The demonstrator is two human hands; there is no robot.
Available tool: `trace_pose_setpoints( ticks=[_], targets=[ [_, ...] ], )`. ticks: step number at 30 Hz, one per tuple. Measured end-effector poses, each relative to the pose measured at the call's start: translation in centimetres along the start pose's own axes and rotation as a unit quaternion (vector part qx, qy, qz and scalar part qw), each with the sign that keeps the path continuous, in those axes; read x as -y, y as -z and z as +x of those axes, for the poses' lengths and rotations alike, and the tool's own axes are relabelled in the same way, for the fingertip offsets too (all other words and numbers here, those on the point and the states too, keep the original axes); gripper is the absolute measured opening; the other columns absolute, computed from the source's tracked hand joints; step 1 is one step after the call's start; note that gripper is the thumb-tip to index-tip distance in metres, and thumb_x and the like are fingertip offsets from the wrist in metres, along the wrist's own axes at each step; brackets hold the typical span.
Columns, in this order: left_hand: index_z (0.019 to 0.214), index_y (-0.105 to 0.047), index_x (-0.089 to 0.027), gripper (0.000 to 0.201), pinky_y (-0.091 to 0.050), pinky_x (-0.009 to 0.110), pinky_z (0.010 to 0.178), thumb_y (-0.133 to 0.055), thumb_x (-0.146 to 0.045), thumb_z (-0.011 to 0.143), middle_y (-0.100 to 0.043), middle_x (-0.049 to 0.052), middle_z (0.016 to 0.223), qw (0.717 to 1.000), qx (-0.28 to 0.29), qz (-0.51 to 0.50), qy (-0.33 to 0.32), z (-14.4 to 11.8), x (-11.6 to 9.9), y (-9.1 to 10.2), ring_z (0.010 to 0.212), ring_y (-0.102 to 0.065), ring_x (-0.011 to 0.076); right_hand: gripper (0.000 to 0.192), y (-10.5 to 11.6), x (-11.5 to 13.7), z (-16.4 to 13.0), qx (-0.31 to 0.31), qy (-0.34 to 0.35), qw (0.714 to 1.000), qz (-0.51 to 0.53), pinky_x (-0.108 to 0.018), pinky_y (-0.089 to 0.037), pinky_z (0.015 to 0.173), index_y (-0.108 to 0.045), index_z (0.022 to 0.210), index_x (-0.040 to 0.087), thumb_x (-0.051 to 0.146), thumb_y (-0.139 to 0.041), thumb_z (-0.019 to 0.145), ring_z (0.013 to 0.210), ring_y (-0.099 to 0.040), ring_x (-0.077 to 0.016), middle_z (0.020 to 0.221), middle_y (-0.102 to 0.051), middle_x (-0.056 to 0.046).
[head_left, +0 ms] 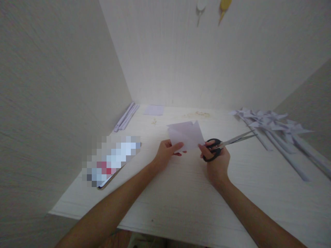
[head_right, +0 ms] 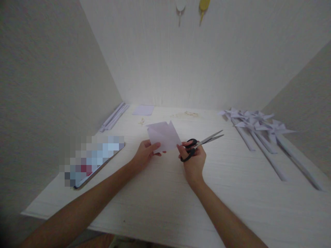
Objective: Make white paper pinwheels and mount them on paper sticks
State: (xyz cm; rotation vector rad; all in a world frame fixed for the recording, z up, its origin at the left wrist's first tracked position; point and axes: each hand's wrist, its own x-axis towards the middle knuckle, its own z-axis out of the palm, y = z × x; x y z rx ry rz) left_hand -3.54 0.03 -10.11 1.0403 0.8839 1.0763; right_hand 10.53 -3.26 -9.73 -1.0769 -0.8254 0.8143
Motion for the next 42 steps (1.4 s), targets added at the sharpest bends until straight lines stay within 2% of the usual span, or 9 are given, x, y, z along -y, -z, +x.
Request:
trace_pose_setpoints(
  ticks=[3, 5, 9, 13, 17, 21, 26, 35, 42],
  targets=[
    [0.069, -0.063, -0.010, 0.023, -0.043, 0.021, 0.049, -0.065, -0.029, 0.058, -0.064, 0.005, 0.065, 1.000, -0.004, -0.010, 0.013, 0.1, 0.4, 0.2, 0.054, -0.057, 0.0110, 0.022, 0.0, 0.1, 0.0, 0.003, -0.006, 1.000, 0.000, -0.016, -0.032, 0.033, -0.048, 0.067, 0.016, 0.019, -0.068, 0.058, 0.036, -0.044, -0.0032, 0.058, -0.052, 0.006],
    [0.073, -0.063, -0.010, 0.025, -0.046, 0.023, 0.055, -0.068, -0.027, 0.055, -0.065, 0.006, 0.072, 1.000, -0.005, 0.006, 0.015, 0.0, 0.5, 0.1, 0.059, -0.058, 0.0124, 0.022, -0.1, 0.2, 0.1, -0.003, -0.003, 1.000, -0.003, -0.016, -0.032, 0.033, -0.047, 0.066, 0.016, 0.019, -0.067, 0.058, 0.036, -0.043, -0.0034, 0.058, -0.053, 0.006],
    [0.091, -0.060, -0.014, 0.040, -0.046, 0.029, 0.071, -0.070, -0.024, 0.053, -0.064, 0.006, 0.092, 0.998, 0.005, 0.052, -0.025, -0.6, 0.3, -0.3, 0.080, -0.059, 0.0167, 0.021, -0.2, 0.4, 0.3, -0.015, 0.011, 1.000, -0.006, -0.017, -0.033, 0.035, -0.047, 0.065, 0.016, 0.021, -0.067, 0.058, 0.037, -0.043, -0.0035, 0.061, -0.055, 0.005],
    [0.093, -0.059, -0.014, 0.041, -0.046, 0.032, 0.075, -0.068, -0.024, 0.054, -0.063, 0.007, 0.095, 0.994, 0.015, 0.098, -0.035, -1.0, 0.0, -0.8, 0.085, -0.057, 0.0185, 0.022, -0.1, 0.2, 0.4, -0.016, 0.001, 1.000, -0.009, -0.017, -0.032, 0.034, -0.047, 0.066, 0.017, 0.023, -0.067, 0.059, 0.036, -0.041, -0.0038, 0.054, -0.051, 0.007],
    [0.089, -0.060, -0.015, 0.035, -0.048, 0.029, 0.068, -0.066, -0.025, 0.056, -0.063, 0.006, 0.092, 0.991, -0.035, 0.112, -0.057, -0.9, -0.1, -0.9, 0.080, -0.058, 0.0175, 0.022, -0.1, 0.1, 0.1, 0.027, -0.022, 0.998, -0.046, -0.017, -0.031, 0.033, -0.047, 0.067, 0.017, 0.027, -0.066, 0.061, 0.036, -0.041, -0.0040, 0.054, -0.051, 0.006],
    [0.075, -0.061, -0.012, 0.024, -0.047, 0.023, 0.050, -0.064, -0.029, 0.057, -0.063, 0.004, 0.071, 0.987, -0.093, 0.117, -0.056, -0.5, -0.2, -0.7, 0.060, -0.056, 0.0136, 0.024, -0.3, 0.0, -0.6, 0.113, -0.066, 0.989, -0.061, -0.018, -0.033, 0.034, -0.047, 0.067, 0.016, 0.029, -0.067, 0.060, 0.037, -0.043, -0.0046, 0.057, -0.055, 0.004],
    [0.075, -0.059, -0.013, 0.022, -0.044, 0.020, 0.046, -0.064, -0.026, 0.058, -0.060, 0.001, 0.065, 0.986, -0.113, 0.097, -0.069, -0.4, -0.3, -0.7, 0.053, -0.053, 0.0107, 0.029, -0.6, 0.1, -1.2, 0.185, -0.109, 0.975, -0.051, -0.020, -0.037, 0.036, -0.047, 0.067, 0.017, 0.030, -0.069, 0.055, 0.039, -0.045, -0.0058, 0.066, -0.061, 0.001],
    [0.065, -0.058, -0.013, 0.017, -0.042, 0.019, 0.043, -0.063, -0.027, 0.058, -0.058, -0.001, 0.055, 0.986, -0.106, 0.114, -0.059, -0.6, -0.3, -1.0, 0.046, -0.051, 0.0091, 0.030, -0.7, 0.1, -1.4, 0.190, -0.123, 0.973, -0.053, -0.018, -0.035, 0.035, -0.047, 0.065, 0.017, 0.022, -0.072, 0.049, 0.038, -0.043, -0.0050, 0.061, -0.058, 0.003],
    [0.064, -0.059, -0.013, 0.016, -0.044, 0.020, 0.045, -0.063, -0.028, 0.058, -0.059, 0.000, 0.055, 0.984, -0.107, 0.130, -0.058, -0.6, -0.4, -1.0, 0.047, -0.052, 0.0102, 0.033, -0.7, 0.1, -1.4, 0.187, -0.120, 0.974, -0.049, -0.020, -0.037, 0.036, -0.046, 0.066, 0.018, 0.025, -0.073, 0.048, 0.039, -0.045, -0.0063, 0.063, -0.058, 0.003]
  ],
)
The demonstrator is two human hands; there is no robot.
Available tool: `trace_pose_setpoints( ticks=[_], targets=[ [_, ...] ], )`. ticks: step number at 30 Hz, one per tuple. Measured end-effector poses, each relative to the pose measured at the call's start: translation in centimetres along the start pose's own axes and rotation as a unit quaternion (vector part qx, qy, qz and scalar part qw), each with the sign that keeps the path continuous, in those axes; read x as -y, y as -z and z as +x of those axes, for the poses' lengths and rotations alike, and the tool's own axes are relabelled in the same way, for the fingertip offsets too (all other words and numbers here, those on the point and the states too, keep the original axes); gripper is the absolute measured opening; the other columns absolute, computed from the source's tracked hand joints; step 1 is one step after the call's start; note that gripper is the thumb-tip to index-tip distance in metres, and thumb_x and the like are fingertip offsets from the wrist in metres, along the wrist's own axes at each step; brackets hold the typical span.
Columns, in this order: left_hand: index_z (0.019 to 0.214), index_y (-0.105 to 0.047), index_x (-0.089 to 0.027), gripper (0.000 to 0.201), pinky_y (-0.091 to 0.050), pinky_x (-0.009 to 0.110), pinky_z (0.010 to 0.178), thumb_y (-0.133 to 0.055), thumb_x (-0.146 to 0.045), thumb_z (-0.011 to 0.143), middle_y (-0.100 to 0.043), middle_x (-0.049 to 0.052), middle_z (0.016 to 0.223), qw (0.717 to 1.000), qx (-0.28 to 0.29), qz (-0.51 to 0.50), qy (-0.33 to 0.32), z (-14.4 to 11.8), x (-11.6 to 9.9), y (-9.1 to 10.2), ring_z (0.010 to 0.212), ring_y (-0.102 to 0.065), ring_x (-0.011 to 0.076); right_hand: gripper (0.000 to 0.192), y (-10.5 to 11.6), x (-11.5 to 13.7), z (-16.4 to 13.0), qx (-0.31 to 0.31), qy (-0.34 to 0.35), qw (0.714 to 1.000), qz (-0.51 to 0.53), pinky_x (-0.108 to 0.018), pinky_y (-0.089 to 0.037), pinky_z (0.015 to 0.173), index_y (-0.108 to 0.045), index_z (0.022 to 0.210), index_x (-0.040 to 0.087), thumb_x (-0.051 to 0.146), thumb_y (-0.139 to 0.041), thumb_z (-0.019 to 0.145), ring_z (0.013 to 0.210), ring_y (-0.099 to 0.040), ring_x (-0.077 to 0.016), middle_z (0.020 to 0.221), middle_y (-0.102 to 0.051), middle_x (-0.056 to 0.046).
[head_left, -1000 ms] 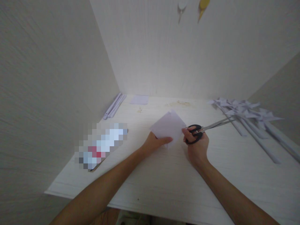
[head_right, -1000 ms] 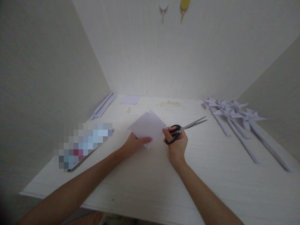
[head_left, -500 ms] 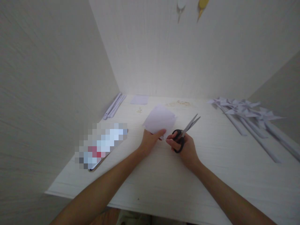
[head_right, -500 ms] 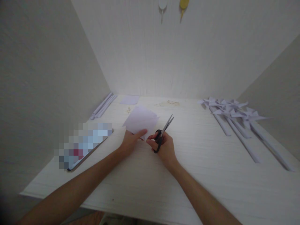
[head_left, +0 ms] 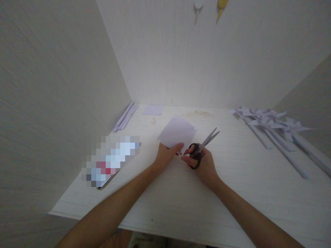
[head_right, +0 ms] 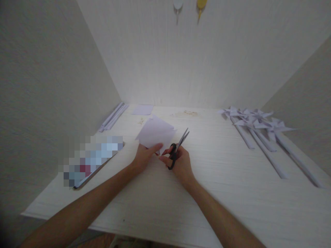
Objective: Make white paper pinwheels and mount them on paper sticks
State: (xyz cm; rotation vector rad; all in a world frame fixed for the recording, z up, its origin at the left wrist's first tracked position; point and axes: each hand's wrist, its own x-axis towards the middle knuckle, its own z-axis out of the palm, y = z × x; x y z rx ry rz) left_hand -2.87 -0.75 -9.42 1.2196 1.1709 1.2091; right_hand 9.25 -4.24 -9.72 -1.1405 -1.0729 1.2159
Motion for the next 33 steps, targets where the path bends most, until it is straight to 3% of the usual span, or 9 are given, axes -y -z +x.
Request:
trace_pose_setpoints(
  ticks=[33],
  targets=[
    [0.071, -0.059, -0.013, 0.019, -0.043, 0.018, 0.041, -0.062, -0.027, 0.059, -0.062, 0.002, 0.065, 1.000, 0.026, 0.005, -0.002, -0.33, -0.07, -0.29, 0.051, -0.053, 0.0098, 0.031, -0.11, 0.21, 0.19, -0.034, 0.014, 0.999, -0.029, -0.019, -0.035, 0.033, -0.044, 0.063, 0.018, 0.037, -0.068, 0.054, 0.034, -0.042, -0.0061, 0.045, -0.047, 0.007]
  ],
)
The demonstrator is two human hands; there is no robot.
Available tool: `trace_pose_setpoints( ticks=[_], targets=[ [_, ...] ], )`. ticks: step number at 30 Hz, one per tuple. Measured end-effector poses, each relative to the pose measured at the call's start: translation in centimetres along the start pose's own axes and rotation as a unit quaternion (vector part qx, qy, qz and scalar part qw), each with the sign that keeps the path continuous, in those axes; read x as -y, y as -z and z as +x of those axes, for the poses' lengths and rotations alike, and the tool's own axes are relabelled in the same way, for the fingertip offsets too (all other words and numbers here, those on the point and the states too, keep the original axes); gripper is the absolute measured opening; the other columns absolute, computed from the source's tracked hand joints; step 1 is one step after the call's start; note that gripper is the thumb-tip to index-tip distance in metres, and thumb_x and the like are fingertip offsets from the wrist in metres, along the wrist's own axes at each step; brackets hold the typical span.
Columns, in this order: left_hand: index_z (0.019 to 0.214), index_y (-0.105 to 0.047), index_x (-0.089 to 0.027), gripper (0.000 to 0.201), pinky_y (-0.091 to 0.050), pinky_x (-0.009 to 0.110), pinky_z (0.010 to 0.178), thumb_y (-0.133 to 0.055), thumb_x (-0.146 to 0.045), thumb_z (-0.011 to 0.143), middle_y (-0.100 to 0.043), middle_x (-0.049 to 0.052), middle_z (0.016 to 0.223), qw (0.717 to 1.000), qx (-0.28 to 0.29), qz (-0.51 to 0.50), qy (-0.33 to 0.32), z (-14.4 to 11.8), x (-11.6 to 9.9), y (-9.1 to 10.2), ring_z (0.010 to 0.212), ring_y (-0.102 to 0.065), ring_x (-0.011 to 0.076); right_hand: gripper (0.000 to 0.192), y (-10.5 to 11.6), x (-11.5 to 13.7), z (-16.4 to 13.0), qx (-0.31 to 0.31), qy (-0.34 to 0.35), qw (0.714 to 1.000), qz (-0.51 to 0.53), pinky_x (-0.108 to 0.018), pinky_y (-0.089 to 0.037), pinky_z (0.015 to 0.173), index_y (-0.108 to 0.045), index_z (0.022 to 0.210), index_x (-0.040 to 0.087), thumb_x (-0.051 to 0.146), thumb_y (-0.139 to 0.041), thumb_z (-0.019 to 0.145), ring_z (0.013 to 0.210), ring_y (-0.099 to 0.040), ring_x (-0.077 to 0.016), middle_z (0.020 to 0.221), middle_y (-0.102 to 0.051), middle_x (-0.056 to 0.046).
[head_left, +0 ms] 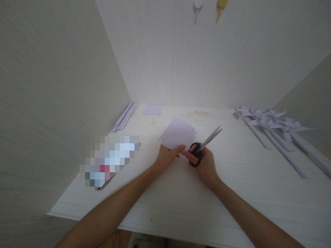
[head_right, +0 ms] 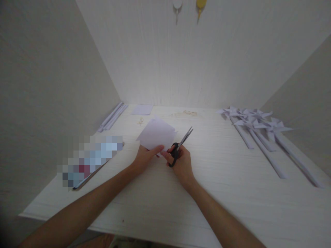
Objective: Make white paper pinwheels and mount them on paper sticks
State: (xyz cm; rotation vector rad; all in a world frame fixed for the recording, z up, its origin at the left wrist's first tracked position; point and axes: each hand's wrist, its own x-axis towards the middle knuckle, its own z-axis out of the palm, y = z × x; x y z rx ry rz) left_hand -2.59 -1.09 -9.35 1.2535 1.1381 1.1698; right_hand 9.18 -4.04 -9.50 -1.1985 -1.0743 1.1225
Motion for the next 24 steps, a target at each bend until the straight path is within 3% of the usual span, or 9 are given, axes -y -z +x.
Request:
trace_pose_setpoints(
  ticks=[20, 24],
  targets=[
    [0.070, -0.059, -0.013, 0.017, -0.044, 0.018, 0.040, -0.063, -0.022, 0.056, -0.061, 0.001, 0.066, 1.000, 0.002, -0.004, 0.002, -0.10, 0.35, -0.04, 0.052, -0.053, 0.0098, 0.026, 0.43, -0.55, 0.34, 0.011, 0.006, 0.999, -0.034, -0.016, -0.031, 0.033, -0.044, 0.061, 0.017, 0.027, -0.067, 0.057, 0.034, -0.040, -0.0047, 0.041, -0.043, 0.009],
    [0.063, -0.058, -0.013, 0.011, -0.044, 0.018, 0.041, -0.063, -0.021, 0.057, -0.060, 0.000, 0.059, 1.000, 0.010, -0.007, 0.009, -0.13, 0.24, 0.05, 0.049, -0.052, 0.0091, 0.024, 0.40, -0.52, 0.30, 0.009, 0.001, 1.000, -0.013, -0.016, -0.031, 0.033, -0.045, 0.062, 0.017, 0.025, -0.068, 0.057, 0.035, -0.040, -0.0043, 0.043, -0.044, 0.009]
  ],
)
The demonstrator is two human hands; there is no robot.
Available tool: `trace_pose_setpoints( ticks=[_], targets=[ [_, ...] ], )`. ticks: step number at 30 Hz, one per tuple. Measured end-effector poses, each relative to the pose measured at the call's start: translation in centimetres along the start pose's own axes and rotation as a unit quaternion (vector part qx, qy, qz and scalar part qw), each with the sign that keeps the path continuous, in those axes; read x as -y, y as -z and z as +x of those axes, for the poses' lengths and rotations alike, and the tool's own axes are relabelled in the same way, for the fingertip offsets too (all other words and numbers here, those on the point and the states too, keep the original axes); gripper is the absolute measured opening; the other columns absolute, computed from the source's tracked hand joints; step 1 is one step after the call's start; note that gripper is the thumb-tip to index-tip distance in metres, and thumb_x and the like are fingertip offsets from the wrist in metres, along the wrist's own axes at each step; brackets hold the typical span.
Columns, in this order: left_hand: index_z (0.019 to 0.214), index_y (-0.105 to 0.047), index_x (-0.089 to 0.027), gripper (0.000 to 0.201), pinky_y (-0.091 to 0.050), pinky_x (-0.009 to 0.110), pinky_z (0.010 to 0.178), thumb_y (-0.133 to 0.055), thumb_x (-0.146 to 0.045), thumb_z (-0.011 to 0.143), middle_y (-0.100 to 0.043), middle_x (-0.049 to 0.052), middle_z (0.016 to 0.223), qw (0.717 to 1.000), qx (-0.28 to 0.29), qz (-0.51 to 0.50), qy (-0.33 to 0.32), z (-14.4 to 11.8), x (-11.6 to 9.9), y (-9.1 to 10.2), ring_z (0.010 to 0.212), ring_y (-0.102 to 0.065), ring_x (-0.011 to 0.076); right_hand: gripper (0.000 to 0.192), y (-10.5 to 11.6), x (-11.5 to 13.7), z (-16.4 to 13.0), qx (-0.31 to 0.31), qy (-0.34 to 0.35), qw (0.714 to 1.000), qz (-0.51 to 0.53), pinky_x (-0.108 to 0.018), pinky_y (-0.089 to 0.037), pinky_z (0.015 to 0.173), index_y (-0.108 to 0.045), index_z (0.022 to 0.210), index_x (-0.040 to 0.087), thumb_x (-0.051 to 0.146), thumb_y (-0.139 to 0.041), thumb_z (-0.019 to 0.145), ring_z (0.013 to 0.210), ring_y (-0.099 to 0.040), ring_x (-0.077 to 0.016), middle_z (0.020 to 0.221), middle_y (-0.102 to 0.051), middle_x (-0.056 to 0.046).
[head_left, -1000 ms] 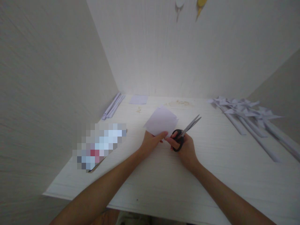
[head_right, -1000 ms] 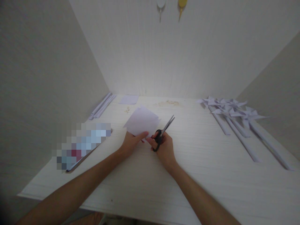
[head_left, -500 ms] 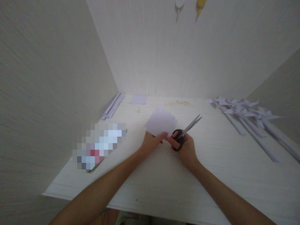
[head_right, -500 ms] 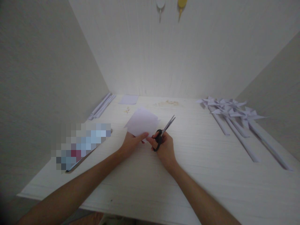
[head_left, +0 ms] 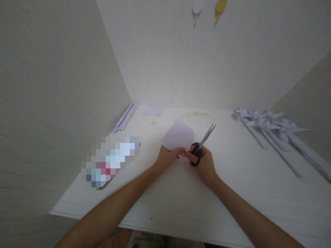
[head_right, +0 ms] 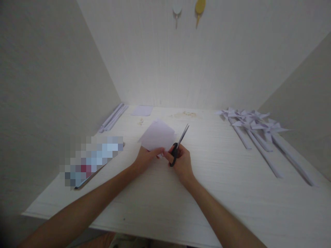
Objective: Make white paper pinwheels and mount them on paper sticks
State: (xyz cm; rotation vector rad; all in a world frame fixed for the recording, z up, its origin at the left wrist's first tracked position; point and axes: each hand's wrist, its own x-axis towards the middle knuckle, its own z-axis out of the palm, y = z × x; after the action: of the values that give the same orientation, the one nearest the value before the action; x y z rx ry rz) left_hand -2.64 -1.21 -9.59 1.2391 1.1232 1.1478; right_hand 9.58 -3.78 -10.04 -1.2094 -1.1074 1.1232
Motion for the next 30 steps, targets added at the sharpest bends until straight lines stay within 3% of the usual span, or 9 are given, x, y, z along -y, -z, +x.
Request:
trace_pose_setpoints(
  ticks=[17, 22, 25, 30],
  targets=[
    [0.060, -0.059, -0.015, 0.010, -0.042, 0.019, 0.044, -0.061, -0.024, 0.059, -0.060, 0.001, 0.061, 0.999, 0.038, 0.022, -0.007, 0.1, 0.0, 0.1, 0.055, -0.054, 0.0111, 0.024, 0.1, 0.0, 0.1, -0.005, -0.001, 1.000, -0.002, -0.017, -0.030, 0.033, -0.045, 0.062, 0.017, 0.029, -0.065, 0.061, 0.032, -0.040, -0.0049, 0.043, -0.048, 0.007],
    [0.067, -0.059, -0.016, 0.013, -0.043, 0.020, 0.044, -0.063, -0.024, 0.057, -0.060, 0.002, 0.067, 0.999, -0.049, 0.000, 0.009, 0.9, 0.3, 0.6, 0.054, -0.052, 0.0109, 0.026, 0.2, 0.8, 0.0, 0.007, -0.005, 1.000, -0.012, -0.018, -0.029, 0.034, -0.046, 0.063, 0.016, 0.038, -0.060, 0.064, 0.034, -0.038, -0.0053, 0.048, -0.051, 0.004],
    [0.069, -0.059, -0.016, 0.017, -0.042, 0.020, 0.043, -0.065, -0.024, 0.055, -0.059, 0.002, 0.070, 0.994, -0.101, -0.039, 0.003, 1.5, 0.5, 1.0, 0.056, -0.051, 0.0107, 0.031, 0.3, 1.3, -0.2, 0.041, -0.026, 0.999, -0.013, -0.019, -0.024, 0.033, -0.048, 0.061, 0.016, 0.044, -0.051, 0.070, 0.035, -0.035, -0.0060, 0.043, -0.045, 0.004],
    [0.070, -0.057, -0.016, 0.019, -0.041, 0.019, 0.042, -0.065, -0.025, 0.055, -0.057, 0.002, 0.069, 0.989, -0.120, -0.081, -0.003, 2.0, 0.8, 1.3, 0.058, -0.051, 0.0111, 0.039, 0.5, 1.4, -0.4, 0.094, -0.027, 0.993, -0.064, -0.020, -0.023, 0.036, -0.049, 0.056, 0.015, 0.049, -0.044, 0.074, 0.038, -0.034, -0.0065, 0.045, -0.040, 0.004]
  ],
)
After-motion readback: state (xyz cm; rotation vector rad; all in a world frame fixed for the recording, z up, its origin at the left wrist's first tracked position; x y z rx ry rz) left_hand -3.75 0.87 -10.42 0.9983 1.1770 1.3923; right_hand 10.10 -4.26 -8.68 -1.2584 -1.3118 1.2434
